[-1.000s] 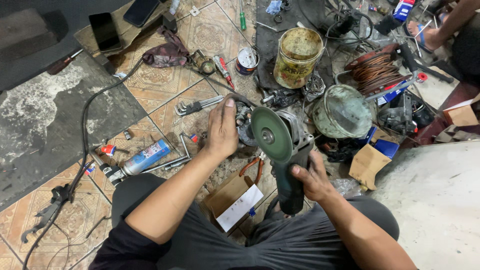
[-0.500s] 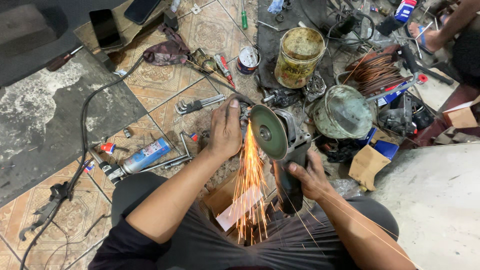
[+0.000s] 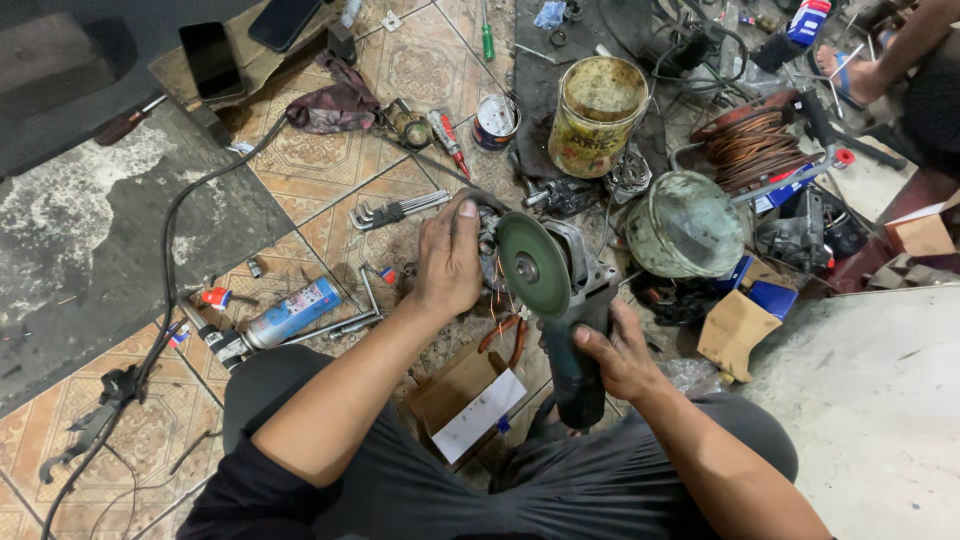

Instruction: The person uses an angle grinder to cut and smooth a metal component, then uses pliers and a screwdriver to remove and adjust internal parts. The person works on a disassembled mechanical assembly on the floor.

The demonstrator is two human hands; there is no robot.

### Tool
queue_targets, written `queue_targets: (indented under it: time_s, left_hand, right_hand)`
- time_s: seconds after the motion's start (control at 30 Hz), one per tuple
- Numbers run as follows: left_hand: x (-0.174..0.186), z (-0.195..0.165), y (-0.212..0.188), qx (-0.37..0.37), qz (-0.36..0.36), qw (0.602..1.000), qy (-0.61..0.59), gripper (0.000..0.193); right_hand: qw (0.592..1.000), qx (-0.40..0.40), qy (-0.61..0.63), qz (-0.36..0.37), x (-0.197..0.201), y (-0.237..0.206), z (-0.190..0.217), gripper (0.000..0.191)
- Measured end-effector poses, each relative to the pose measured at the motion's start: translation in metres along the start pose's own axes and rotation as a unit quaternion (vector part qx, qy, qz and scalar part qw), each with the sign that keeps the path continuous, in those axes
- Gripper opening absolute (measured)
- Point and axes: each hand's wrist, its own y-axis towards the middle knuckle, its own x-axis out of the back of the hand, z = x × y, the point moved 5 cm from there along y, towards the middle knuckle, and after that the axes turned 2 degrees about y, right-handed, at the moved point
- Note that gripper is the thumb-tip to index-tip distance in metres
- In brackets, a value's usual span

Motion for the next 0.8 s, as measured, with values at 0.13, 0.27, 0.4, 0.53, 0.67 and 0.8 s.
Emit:
queue_targets:
  time_s: [0.13, 0.27, 0.4, 0.53, 0.67, 0.8]
  left_hand:
    - [-0.01, 0.015, 0.001, 0.015, 0.0, 1.0, 0.019, 0.044]
    - [-0.017, 0.035, 0.007, 0.082, 0.02, 0.994, -0.073, 0.052]
    - [0.0, 0.037, 0.011, 0.065, 0.045, 0.991, -0.11, 0.053]
    - [-0.036, 0.084, -0.003, 0.055, 0.04, 0.994, -0.086, 0.052]
    - [-0.044, 0.106, -0.011, 0.085, 0.048, 0.992, -0.078, 0.053]
    - [-0.038, 0.099, -0.008, 0.034, 0.066, 0.989, -0.128, 0.05]
  right_hand:
    - [0.998, 0.05, 0.021, 0.025, 0.004, 0.005, 0.006, 0.058]
    - [0.992, 0.075, 0.083, 0.06, 0.007, 0.004, 0.01, 0.063]
    - [0.997, 0.042, 0.058, 0.025, 0.009, 0.003, 0.0, 0.059]
    - [0.998, 0.056, 0.009, 0.017, 0.041, 0.017, -0.077, 0.058]
    - [0.999, 0.039, 0.013, 0.014, 0.047, 0.017, -0.108, 0.057]
    - [0.996, 0.08, 0.013, 0.025, 0.043, 0.019, -0.102, 0.053]
